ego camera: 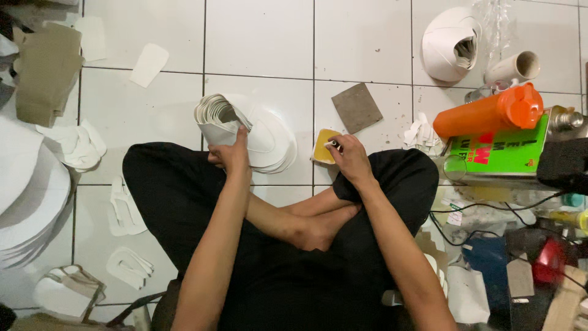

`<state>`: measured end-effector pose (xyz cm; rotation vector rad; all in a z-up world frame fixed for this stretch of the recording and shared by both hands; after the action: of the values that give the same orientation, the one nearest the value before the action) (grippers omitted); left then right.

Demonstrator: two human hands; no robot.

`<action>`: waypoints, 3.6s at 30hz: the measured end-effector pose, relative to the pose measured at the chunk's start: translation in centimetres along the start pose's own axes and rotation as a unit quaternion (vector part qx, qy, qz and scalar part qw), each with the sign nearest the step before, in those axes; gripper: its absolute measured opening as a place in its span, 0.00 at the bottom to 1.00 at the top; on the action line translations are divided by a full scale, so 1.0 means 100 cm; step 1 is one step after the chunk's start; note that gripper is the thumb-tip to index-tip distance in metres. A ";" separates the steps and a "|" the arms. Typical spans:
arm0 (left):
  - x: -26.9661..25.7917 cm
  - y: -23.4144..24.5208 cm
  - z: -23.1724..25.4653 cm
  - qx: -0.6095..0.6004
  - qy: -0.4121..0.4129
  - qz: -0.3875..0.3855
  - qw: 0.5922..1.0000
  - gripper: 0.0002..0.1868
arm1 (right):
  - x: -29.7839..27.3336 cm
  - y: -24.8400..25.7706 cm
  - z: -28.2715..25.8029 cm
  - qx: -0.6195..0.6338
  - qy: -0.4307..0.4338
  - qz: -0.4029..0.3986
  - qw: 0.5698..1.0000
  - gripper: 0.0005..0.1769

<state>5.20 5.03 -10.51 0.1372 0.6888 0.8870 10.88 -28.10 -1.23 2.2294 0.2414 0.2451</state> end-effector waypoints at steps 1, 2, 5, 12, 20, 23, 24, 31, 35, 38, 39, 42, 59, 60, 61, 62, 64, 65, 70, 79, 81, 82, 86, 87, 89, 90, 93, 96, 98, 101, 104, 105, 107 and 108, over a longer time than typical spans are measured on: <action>0.002 0.002 -0.004 0.006 0.021 0.017 1.000 0.61 | 0.000 0.001 -0.001 0.005 -0.003 0.002 1.000 0.08; 0.004 0.001 -0.006 0.005 0.022 0.019 1.000 0.61 | 0.000 0.007 -0.009 0.005 -0.002 0.001 1.000 0.08; 0.008 0.004 -0.001 0.030 -0.020 0.052 0.998 0.52 | -0.004 0.031 -0.023 0.043 -0.029 0.041 0.998 0.08; 0.003 0.009 -0.002 -0.027 0.006 0.075 0.997 0.55 | -0.039 0.020 0.032 0.285 -0.249 0.074 0.923 0.09; -0.013 0.014 0.013 -0.162 0.025 0.041 0.986 0.57 | -0.045 0.028 0.035 0.095 -0.296 0.070 0.948 0.12; -0.012 0.012 0.013 -0.174 0.039 0.052 0.983 0.56 | -0.050 0.016 0.028 -0.051 -0.289 -0.021 0.956 0.25; -0.011 0.013 0.013 -0.171 0.035 0.050 0.983 0.55 | -0.052 0.019 0.028 -0.067 -0.292 -0.015 0.954 0.28; -0.032 0.012 0.033 -0.244 0.108 0.009 0.964 0.30 | -0.052 0.025 -0.005 -0.058 -0.243 -0.013 0.968 0.27; -0.013 0.021 0.028 -0.244 0.140 0.014 0.960 0.27 | -0.054 0.036 0.005 -0.110 -0.238 0.039 0.964 0.23; -0.009 0.015 0.030 -0.316 0.174 -0.018 0.932 0.28 | -0.053 0.029 -0.009 -0.125 -0.199 -0.019 0.972 0.25; -0.007 0.018 0.033 -0.292 0.162 -0.010 0.943 0.29 | -0.055 0.035 -0.008 -0.118 -0.212 0.012 0.970 0.23; -0.002 0.025 0.032 -0.282 0.156 0.009 0.947 0.28 | -0.055 0.038 -0.003 -0.129 -0.221 0.033 0.966 0.22; -0.028 0.018 0.143 -0.584 0.171 -0.270 0.746 0.32 | -0.061 0.039 0.002 -0.038 -0.263 0.025 0.964 0.16; -0.036 0.024 0.163 -0.601 0.157 -0.293 0.727 0.31 | -0.061 0.033 -0.001 -0.009 -0.256 0.008 0.967 0.15; -0.044 0.030 0.182 -0.617 0.143 -0.316 0.707 0.31 | -0.060 0.028 -0.005 0.021 -0.248 -0.009 0.968 0.14; -0.054 0.038 0.192 -0.618 0.143 -0.315 0.706 0.31 | -0.059 0.026 -0.004 0.020 -0.247 -0.010 0.969 0.14; -0.080 0.058 0.230 -0.584 0.038 -0.375 0.719 0.28 | -0.059 0.039 0.004 0.112 -0.263 0.097 0.953 0.08; -0.088 0.066 0.234 -0.585 0.038 -0.374 0.719 0.28 | -0.058 0.038 0.012 0.112 -0.263 0.096 0.954 0.08; -0.141 0.110 0.256 -0.527 -0.036 -0.410 0.743 0.27 | -0.061 0.003 0.007 0.165 -0.266 -0.029 0.949 0.11; -0.196 0.095 0.178 -0.459 0.140 -0.524 0.703 0.36 | -0.058 0.023 0.016 0.280 -0.245 0.083 0.925 0.06; -0.212 0.088 0.149 -0.419 0.181 -0.558 0.693 0.36 | -0.063 0.060 -0.003 0.369 -0.248 0.140 0.885 0.07; -0.226 0.082 0.130 -0.373 0.223 -0.592 0.679 0.37 | -0.070 0.079 -0.009 0.453 -0.253 0.199 0.831 0.08; -0.271 0.089 0.140 -0.342 0.218 -0.583 0.704 0.33 | -0.092 0.136 -0.058 0.528 -0.190 0.230 0.795 0.07; -0.283 0.088 0.150 -0.342 0.186 -0.609 0.691 0.32 | -0.100 0.144 -0.064 0.551 -0.178 0.237 0.780 0.07; -0.298 0.088 0.158 -0.343 0.154 -0.636 0.674 0.32 | -0.112 0.161 -0.082 0.571 -0.165 0.245 0.766 0.09; -0.307 0.088 0.159 -0.357 0.158 -0.659 0.643 0.34 | -0.113 0.167 -0.103 0.606 -0.121 0.209 0.758 0.13; -0.297 0.086 0.126 -0.301 0.184 -0.576 0.737 0.34 | -0.112 0.185 -0.161 0.627 -0.029 0.158 0.763 0.16; -0.278 0.101 0.102 -0.193 0.144 -0.455 0.857 0.27 | -0.114 0.191 -0.195 0.595 0.017 0.146 0.790 0.12; -0.280 0.108 0.113 -0.168 0.083 -0.454 0.871 0.26 | -0.116 0.188 -0.203 0.578 0.017 0.145 0.803 0.11; -0.291 0.113 0.129 -0.138 0.045 -0.493 0.858 0.27 | -0.123 0.185 -0.203 0.511 -0.004 0.164 0.844 0.13; -0.297 0.114 0.134 -0.116 0.017 -0.525 0.843 0.26 | -0.128 0.189 -0.202 0.479 -0.019 0.206 0.853 0.18; -0.303 0.112 0.136 -0.122 0.018 -0.550 0.826 0.28 | -0.129 0.192 -0.205 0.454 -0.012 0.211 0.865 0.17; -0.307 0.111 0.137 -0.128 0.021 -0.574 0.808 0.31 | -0.131 0.194 -0.210 0.430 -0.006 0.216 0.877 0.17; -0.310 0.111 0.146 -0.116 -0.046 -0.586 0.801 0.29 | -0.132 0.196 -0.213 0.400 0.002 0.219 0.890 0.15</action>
<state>-6.83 -8.75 20.49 -0.4445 0.4312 -0.2510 -5.54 -27.63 26.03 3.0959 -0.2174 0.4528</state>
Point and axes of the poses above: each hand's wrist, its own x-axis towards the middle knuckle, its own y-axis out of the back of the hand, z = x × y, the point moved 10 cm from there along x, towards the middle knuckle, and after that the axes turned 3 degrees about -x, right-handed, at the moved point
